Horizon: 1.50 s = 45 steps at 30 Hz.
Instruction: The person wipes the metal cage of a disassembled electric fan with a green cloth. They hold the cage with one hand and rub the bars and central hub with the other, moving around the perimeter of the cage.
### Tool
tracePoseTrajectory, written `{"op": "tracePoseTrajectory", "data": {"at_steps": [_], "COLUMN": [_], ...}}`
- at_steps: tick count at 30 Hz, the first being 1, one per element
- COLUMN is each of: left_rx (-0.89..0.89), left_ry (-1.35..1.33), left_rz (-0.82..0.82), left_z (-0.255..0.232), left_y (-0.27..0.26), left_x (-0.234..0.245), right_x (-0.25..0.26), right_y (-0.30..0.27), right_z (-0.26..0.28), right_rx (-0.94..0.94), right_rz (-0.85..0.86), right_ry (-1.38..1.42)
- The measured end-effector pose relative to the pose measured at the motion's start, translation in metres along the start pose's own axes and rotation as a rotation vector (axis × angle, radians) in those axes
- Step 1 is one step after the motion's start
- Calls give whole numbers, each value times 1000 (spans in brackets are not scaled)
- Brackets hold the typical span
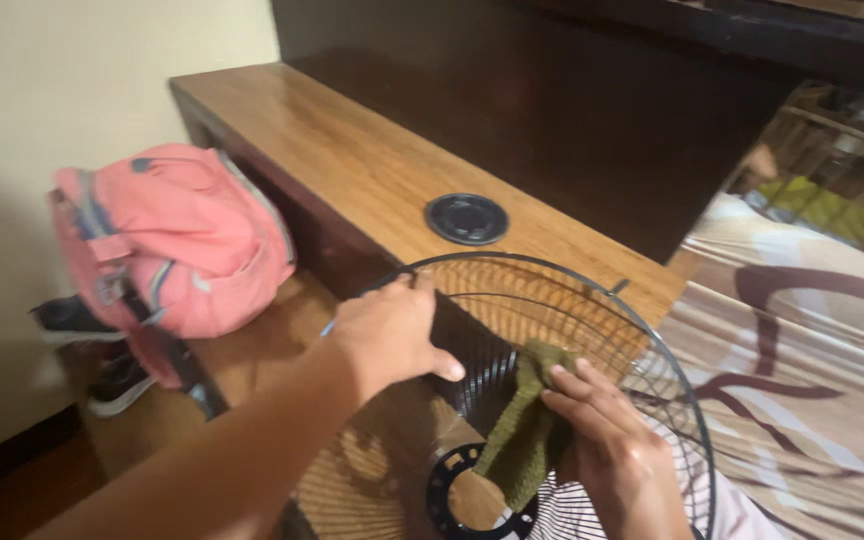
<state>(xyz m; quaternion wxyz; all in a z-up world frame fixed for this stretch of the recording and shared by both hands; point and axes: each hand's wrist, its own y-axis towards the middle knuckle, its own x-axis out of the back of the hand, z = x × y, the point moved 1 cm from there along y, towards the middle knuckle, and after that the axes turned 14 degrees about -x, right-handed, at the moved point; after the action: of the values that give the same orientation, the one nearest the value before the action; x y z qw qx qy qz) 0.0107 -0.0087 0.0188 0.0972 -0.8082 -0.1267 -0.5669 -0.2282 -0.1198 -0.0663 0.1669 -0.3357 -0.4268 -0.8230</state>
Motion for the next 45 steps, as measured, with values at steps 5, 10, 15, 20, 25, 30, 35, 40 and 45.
{"op": "tracePoseTrajectory", "data": {"at_steps": [5,10,15,20,25,30,35,40,45], "left_rx": [-112,-112,-87,71,1,-63,26,161,179], "left_ry": [6,-202,-52,-286,-752,-916,-1207,-1479,-1207], "left_rz": [-311,-255,-159,-130,-205,-116,-190,-248,-479], "left_z": [-2,3,5,23,65,115,140,152,176], "left_y": [35,90,116,124,129,118,109,106,108], "left_x": [4,-7,-21,-30,-41,-31,-4,-29,-67], "right_x": [-2,-1,-1,1,17,25,38,27,-12], "right_y": [0,2,-1,5,29,56,93,119,129], "right_z": [-2,-1,-2,7,24,66,96,87,56], "right_rx": [-2,14,-16,34,102,185,237,264,255], "right_rz": [3,-3,11,-38,0,40,-7,-62,-84], "right_ry": [-22,15,-4,-42,-64,3,-41,-52,-92]}}
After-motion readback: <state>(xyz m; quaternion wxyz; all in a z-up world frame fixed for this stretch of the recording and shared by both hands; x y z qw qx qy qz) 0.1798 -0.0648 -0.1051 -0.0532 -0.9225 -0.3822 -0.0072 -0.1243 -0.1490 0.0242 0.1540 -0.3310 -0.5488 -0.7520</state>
